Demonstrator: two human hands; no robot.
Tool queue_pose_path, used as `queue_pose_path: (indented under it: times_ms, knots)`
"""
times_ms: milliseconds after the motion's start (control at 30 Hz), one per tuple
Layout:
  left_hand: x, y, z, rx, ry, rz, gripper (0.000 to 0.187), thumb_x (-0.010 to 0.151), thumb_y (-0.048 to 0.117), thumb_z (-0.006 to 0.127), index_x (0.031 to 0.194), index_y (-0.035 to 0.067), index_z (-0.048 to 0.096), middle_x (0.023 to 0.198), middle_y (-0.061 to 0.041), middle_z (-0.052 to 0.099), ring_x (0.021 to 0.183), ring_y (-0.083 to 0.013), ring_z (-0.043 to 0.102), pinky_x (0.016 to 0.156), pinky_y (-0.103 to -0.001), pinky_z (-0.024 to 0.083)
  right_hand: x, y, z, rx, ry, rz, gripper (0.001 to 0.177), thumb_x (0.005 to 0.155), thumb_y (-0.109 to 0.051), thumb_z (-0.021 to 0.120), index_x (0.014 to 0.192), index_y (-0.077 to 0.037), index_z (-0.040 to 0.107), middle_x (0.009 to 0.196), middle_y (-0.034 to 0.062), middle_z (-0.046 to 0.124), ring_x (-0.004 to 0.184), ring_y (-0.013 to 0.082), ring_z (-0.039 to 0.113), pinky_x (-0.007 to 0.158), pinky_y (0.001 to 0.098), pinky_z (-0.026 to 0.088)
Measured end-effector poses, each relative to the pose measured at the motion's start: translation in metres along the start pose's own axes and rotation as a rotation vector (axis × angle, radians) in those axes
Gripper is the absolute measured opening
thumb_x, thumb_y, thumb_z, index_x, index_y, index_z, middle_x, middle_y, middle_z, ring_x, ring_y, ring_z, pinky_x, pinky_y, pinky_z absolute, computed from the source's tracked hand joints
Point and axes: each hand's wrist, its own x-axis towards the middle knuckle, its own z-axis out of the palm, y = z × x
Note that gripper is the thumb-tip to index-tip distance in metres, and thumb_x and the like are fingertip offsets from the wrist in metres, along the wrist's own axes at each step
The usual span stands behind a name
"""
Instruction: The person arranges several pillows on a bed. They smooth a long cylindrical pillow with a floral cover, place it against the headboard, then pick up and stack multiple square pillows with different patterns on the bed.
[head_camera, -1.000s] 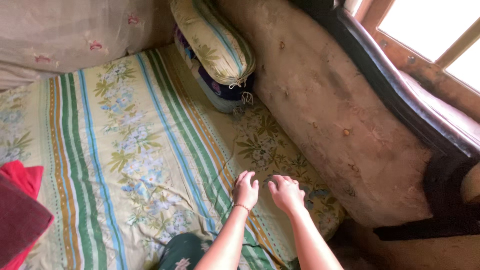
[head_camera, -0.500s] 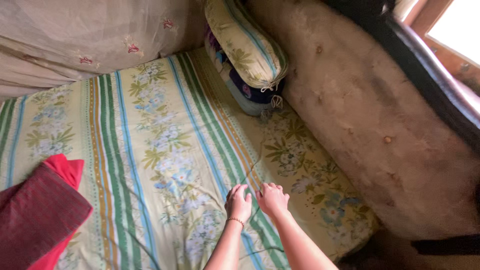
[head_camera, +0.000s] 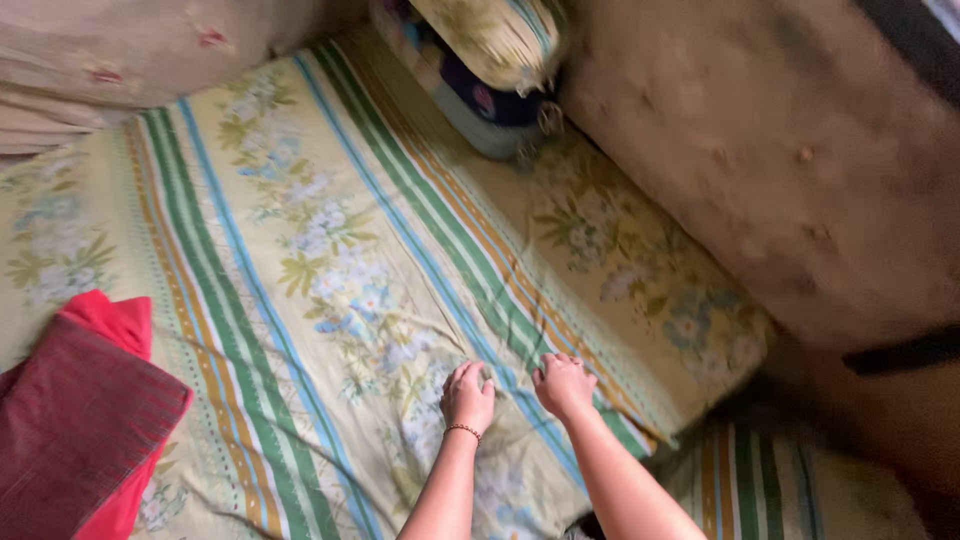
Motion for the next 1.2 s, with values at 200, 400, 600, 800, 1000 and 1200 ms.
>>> queue_pose_path:
  times_ms: [200, 400, 600, 800, 1000, 1200]
  knots:
    - [-0.047, -0.045, 0.062, 0.101, -0.194, 0.007, 0.041, 0.088, 0.026, 0.072, 0.128, 0.023, 0.064, 0.147, 0.0, 0.052, 0.138, -0.0272, 0.045, 0.111, -0.048, 0.039, -0.036, 0.072, 0.065, -0.088, -0.047, 0.037, 0.036, 0.089, -0.033, 0.065, 0.123, -0.021, 0.067, 0.135, 0.0015, 0.061, 0.136, 0.0282, 0.048, 0.1, 0.0618, 0.044]
    - [-0.094, -0.073, 0.121, 0.14, -0.269, 0.116, 0.042, 0.085, 0.024, 0.076, 0.126, 0.021, 0.066, 0.14, -0.001, 0.058, 0.131, -0.0288, 0.052, 0.111, -0.045, 0.044, -0.058, 0.13, 0.12, -0.154, -0.016, -0.029, 0.04, 0.084, -0.013, 0.064, 0.122, -0.023, 0.067, 0.133, 0.0001, 0.061, 0.132, 0.028, 0.05, 0.099, 0.0616, 0.042]
    - [-0.12, -0.075, 0.149, 0.309, -0.389, 0.059, 0.043, 0.083, 0.025, 0.08, 0.123, 0.021, 0.063, 0.13, -0.005, 0.056, 0.127, -0.0319, 0.05, 0.105, -0.052, 0.043, -0.056, 0.157, 0.154, -0.13, 0.091, -0.124, 0.048, 0.078, -0.018, 0.07, 0.125, -0.015, 0.061, 0.123, 0.0053, 0.061, 0.122, 0.0302, 0.054, 0.092, 0.0562, 0.045]
    - [-0.13, -0.096, 0.183, 0.485, -0.187, 0.321, 0.024, 0.081, 0.02, 0.076, 0.102, 0.012, 0.064, 0.112, -0.008, 0.06, 0.115, -0.0333, 0.054, 0.097, -0.051, 0.043, -0.028, 0.179, 0.194, -0.175, 0.203, -0.25, 0.017, 0.083, -0.004, 0.061, 0.099, -0.009, 0.061, 0.105, 0.0135, 0.064, 0.106, 0.0332, 0.063, 0.082, 0.0488, 0.049]
    - [-0.144, -0.118, 0.202, 0.395, -0.298, 0.451, 0.003, 0.091, 0.012, 0.066, 0.09, 0.013, 0.069, 0.104, -0.006, 0.064, 0.111, -0.0324, 0.055, 0.095, -0.05, 0.042, -0.035, 0.219, 0.206, -0.177, 0.091, -0.346, 0.013, 0.08, -0.007, 0.06, 0.093, -0.004, 0.062, 0.098, 0.0167, 0.066, 0.098, 0.0367, 0.065, 0.08, 0.0501, 0.051]
    - [-0.17, -0.106, 0.192, 0.414, -0.368, 0.401, 0.009, 0.09, 0.019, 0.069, 0.096, 0.013, 0.066, 0.106, -0.006, 0.063, 0.113, -0.0336, 0.054, 0.093, -0.051, 0.04, -0.072, 0.229, 0.181, -0.052, 0.07, -0.268, 0.014, 0.08, -0.012, 0.066, 0.092, -0.007, 0.062, 0.097, 0.015, 0.066, 0.096, 0.0387, 0.065, 0.081, 0.049, 0.053]
